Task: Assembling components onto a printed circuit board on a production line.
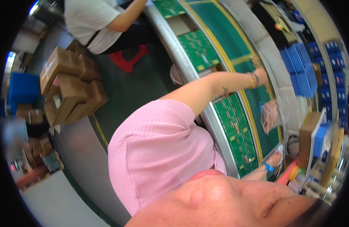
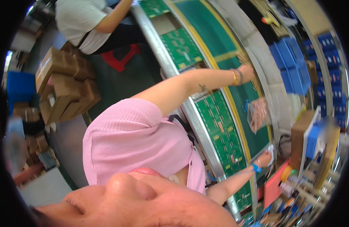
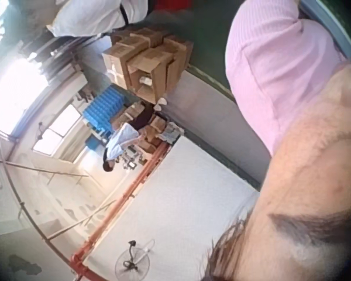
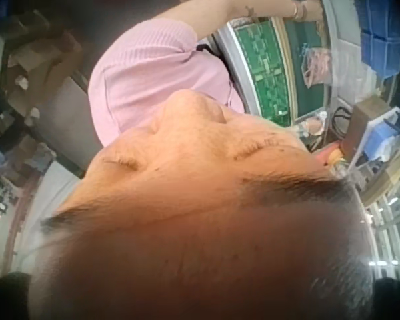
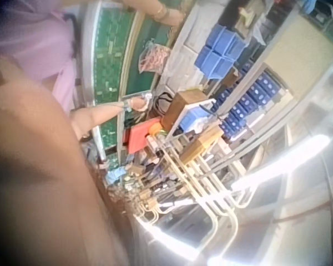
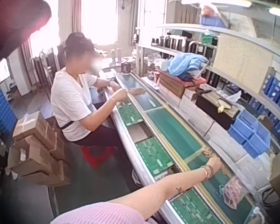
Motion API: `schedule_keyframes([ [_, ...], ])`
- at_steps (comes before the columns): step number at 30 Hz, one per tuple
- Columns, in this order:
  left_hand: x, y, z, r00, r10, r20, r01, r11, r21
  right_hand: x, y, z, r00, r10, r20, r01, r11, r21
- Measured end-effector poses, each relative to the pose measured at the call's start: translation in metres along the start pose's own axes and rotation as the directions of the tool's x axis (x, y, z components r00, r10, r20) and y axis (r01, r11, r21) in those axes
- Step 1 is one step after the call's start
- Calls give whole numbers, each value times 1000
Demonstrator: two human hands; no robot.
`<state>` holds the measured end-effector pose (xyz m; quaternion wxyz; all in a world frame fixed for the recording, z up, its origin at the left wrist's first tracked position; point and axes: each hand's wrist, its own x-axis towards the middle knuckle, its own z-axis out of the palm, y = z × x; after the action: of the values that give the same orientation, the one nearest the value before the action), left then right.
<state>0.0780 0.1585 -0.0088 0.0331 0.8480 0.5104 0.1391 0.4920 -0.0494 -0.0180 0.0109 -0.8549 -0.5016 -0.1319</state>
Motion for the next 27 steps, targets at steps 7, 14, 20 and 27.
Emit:
schedule_keyframes([
  [7,-39,-19,-22,994,105,10,-104,965,240,-6,-29,-4,992,-7,-126,20,995,96],
  [14,-124,12,-59,974,122,193,25,783,-622,16,-26,9,995,98,-35,-90,979,184],
  [20,-172,63,-44,946,162,281,103,672,-734,14,-21,20,997,67,-28,-63,989,133],
  [27,-173,92,-34,940,186,285,69,715,-696,-23,-44,-20,991,-27,-130,58,968,243],
])
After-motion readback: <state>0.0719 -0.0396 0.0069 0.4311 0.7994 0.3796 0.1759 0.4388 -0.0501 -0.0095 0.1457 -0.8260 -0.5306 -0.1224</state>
